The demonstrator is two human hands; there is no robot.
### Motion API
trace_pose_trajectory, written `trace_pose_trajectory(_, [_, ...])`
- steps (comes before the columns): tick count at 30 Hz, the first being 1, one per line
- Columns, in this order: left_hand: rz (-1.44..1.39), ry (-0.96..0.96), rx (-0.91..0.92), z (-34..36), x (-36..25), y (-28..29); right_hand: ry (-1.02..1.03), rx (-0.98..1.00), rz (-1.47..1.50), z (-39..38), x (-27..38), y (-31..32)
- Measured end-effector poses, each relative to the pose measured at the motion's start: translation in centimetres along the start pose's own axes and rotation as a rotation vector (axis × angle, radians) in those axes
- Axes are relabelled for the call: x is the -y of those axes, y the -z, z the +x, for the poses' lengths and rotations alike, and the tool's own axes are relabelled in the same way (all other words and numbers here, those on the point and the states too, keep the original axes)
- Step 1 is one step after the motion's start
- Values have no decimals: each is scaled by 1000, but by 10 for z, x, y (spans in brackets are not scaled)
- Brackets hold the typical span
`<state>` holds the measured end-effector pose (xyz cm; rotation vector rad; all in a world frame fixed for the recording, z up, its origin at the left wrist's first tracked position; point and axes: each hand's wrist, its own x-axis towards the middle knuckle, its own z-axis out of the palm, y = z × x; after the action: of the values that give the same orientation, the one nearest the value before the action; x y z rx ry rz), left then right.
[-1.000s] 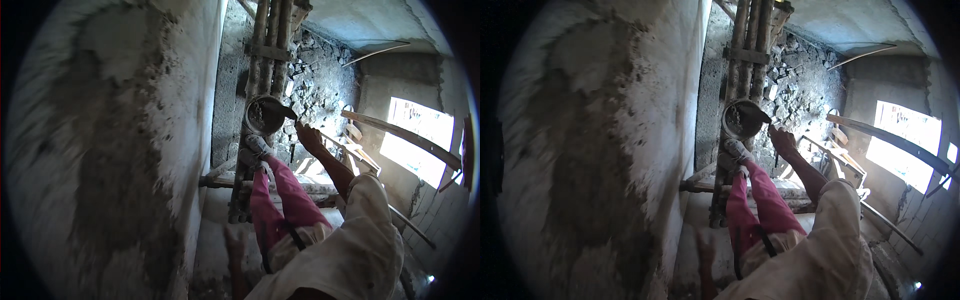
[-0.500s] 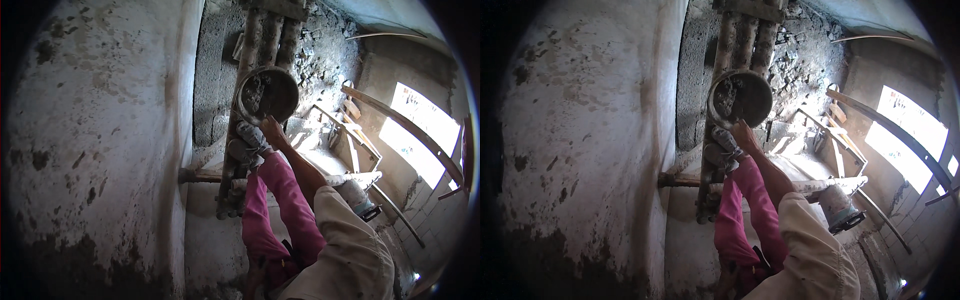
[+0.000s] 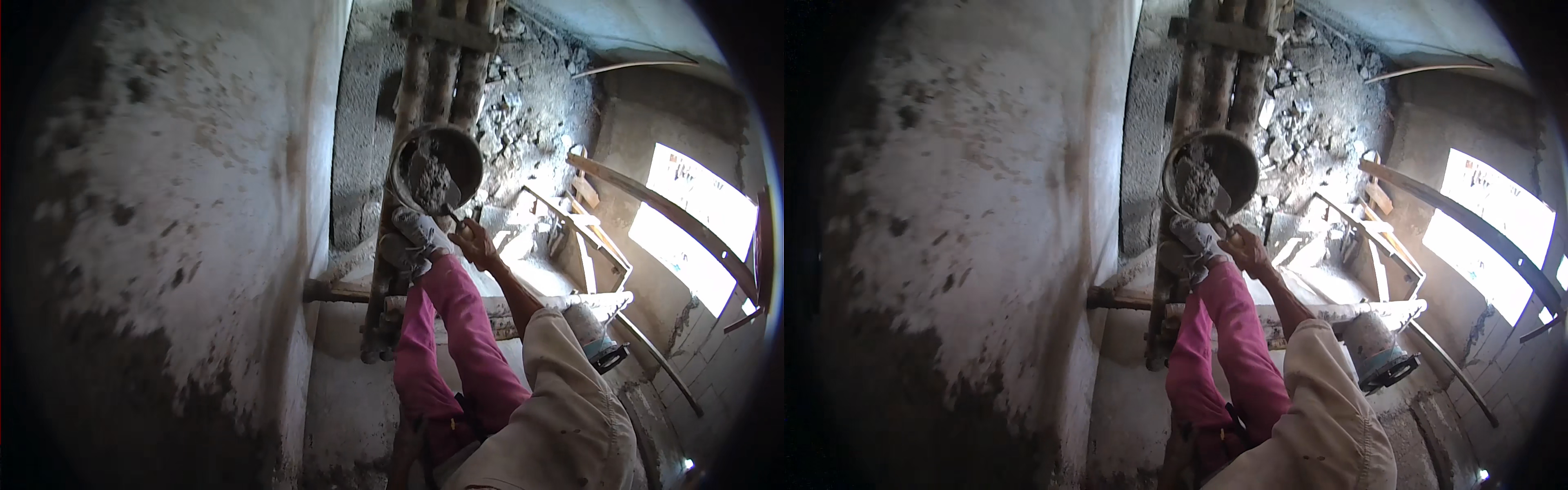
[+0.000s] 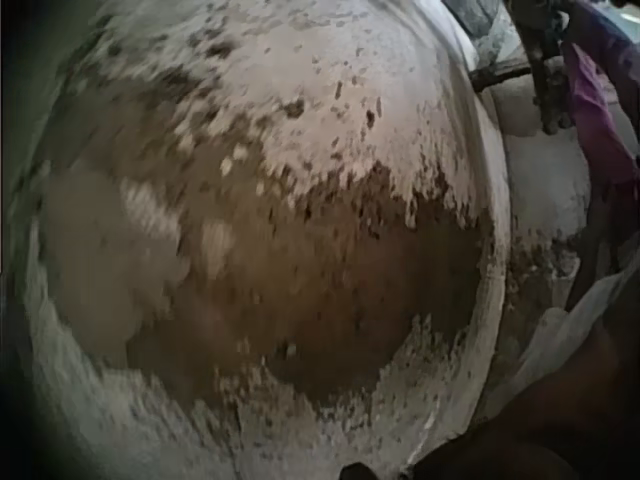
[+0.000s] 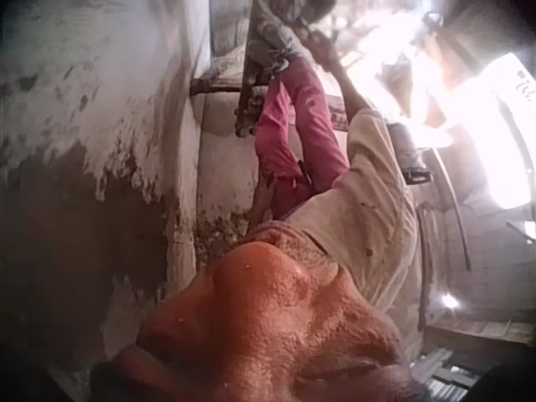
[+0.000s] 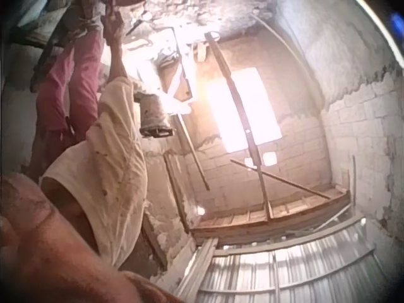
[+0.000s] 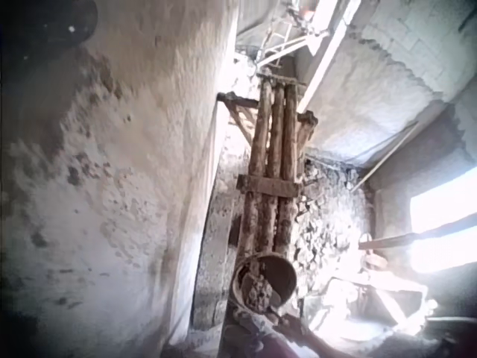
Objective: The person mixes cement in a small bucket by adding water and stirring with a trowel, then applies the plaster mixture to a wall using the trowel while standing on a wooden scaffold.
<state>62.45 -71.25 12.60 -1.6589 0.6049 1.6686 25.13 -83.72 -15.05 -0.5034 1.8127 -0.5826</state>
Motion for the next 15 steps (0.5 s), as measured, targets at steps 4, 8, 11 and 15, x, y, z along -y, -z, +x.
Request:
trace_pose_trajectory(4, [108, -886, -990, -76, 42, 29, 68, 56, -77, -65, 69, 17])
trace_pose_trajectory(8, [758, -689, -1932, -335, -8, 147, 65, 208, -17, -153, 185, 34])
trace_pose_trajectory(11, [892, -176, -2736, -506, -19, 210, 299, 319, 216, -208, 247, 53])
trace_pose_trajectory(15, [881, -256, -2724, -606, 45, 265, 298, 499, 574, -280, 333, 12])
